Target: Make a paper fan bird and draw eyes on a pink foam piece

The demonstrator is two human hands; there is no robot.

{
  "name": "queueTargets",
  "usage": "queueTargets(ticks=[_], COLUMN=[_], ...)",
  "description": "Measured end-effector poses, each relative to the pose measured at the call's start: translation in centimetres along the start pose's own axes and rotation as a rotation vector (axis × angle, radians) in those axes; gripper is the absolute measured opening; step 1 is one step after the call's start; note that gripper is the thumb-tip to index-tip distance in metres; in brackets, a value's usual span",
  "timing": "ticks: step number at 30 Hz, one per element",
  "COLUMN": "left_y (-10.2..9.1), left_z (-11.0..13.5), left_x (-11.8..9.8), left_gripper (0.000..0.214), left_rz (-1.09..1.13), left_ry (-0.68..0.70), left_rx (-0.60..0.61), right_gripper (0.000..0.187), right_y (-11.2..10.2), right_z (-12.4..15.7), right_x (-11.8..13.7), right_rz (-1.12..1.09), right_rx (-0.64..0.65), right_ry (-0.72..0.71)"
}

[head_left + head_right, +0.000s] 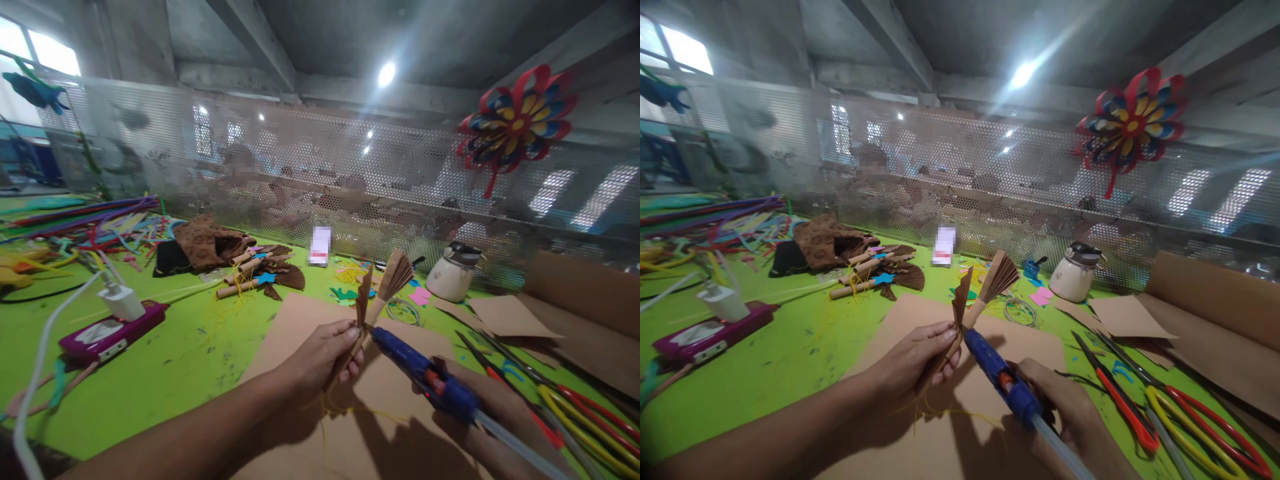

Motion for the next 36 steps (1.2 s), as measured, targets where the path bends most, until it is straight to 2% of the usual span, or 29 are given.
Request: queueTargets(ticks=[4, 10, 17, 24, 27, 32, 36], left_y=[0.0, 0.1, 0.1, 0.1, 0.1, 0.2, 0.2], left_z=[0.0, 0.0, 0.0, 0.0, -0.1, -0.1, -0.1], left_x=[0.0, 0.3, 0.1, 0.3, 0.5, 0.3, 0.0], left_gripper=[0.028, 0.027, 0.027, 0.028, 0.028, 0.026, 0.029], left_rz=[0.028, 0.122, 0.124, 0.135, 0.131, 0.098, 0.039], left_ry=[-0.015, -0.081, -0.056, -0.095, -0.096, -0.036, -0.035], left_rx=[-0.013, -0.027, -0.012, -0.03, -0.029, -0.002, -0.007], right_gripper=[0.019, 0.02, 0.015, 0.026, 0.022, 0.015, 0.013], right_y=[0.7, 0.8, 0.7, 0.3, 0.1, -0.1, -0.2], right_z=[-0.2, -0.3, 0.0, 0.0, 0.1, 0.6, 0.7], right_x=[-0.7, -1.2, -0.2, 0.2, 0.3, 0.4, 0.3], right_rz=[0.011, 0.013, 0.066, 0.088, 0.117, 0.209, 0.232], right_rx=[0.022, -0.014, -0.094, -0.087, -0.114, -0.247, -0.227], right_ry=[-0.004, -0.061, -0.139, -0.262, -0.31, -0.349, -0.376])
Point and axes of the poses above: each hand's wrist, its own z-axis away from the middle knuckle, its own y-axis out of the palm, x = y × z, the point moved 2 cm from there along -z, towards the middle knuckle, and after that the axes turned 7 degrees about y, right-handed, at the moved point
